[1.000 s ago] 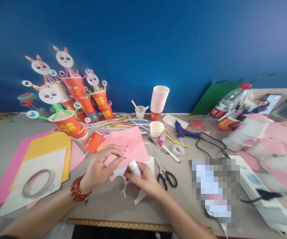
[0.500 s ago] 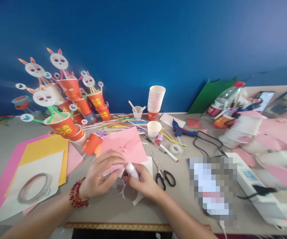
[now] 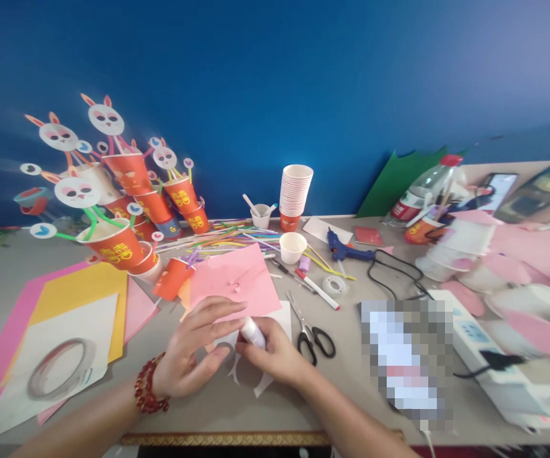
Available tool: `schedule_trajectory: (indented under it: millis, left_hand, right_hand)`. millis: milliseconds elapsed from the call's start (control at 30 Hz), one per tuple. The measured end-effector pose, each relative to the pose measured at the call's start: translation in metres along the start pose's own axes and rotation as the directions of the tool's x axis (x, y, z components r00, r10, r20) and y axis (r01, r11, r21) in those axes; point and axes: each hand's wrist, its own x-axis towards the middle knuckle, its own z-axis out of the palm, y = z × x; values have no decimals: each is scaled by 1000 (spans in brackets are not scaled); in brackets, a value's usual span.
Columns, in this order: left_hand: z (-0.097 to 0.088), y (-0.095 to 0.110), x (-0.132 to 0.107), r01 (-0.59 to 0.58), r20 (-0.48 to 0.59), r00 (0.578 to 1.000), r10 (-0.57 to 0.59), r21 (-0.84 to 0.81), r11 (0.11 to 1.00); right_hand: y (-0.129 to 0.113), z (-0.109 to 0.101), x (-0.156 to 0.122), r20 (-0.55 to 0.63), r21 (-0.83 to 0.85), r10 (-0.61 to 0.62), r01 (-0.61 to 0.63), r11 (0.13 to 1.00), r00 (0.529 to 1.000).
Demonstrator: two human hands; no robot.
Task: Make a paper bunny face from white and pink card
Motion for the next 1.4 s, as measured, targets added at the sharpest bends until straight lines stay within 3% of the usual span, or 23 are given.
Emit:
schedule_trajectory:
  millis: [500,733,1400]
  left_hand:
    - [-2,3,6,-54,60,997,49,84,995]
    - [1,-12,7,-277,61,961,271,150,949]
    - [-1,-16,2,-326,104,945,309,314,892]
  right_hand:
    - [3,-1,0,10,-4,17,-17,1000,1000]
    - [1,-1,1,-3,-46,-17,17,999,1000]
    - [-1,-2,0,8,-57,-44,45,997,999]
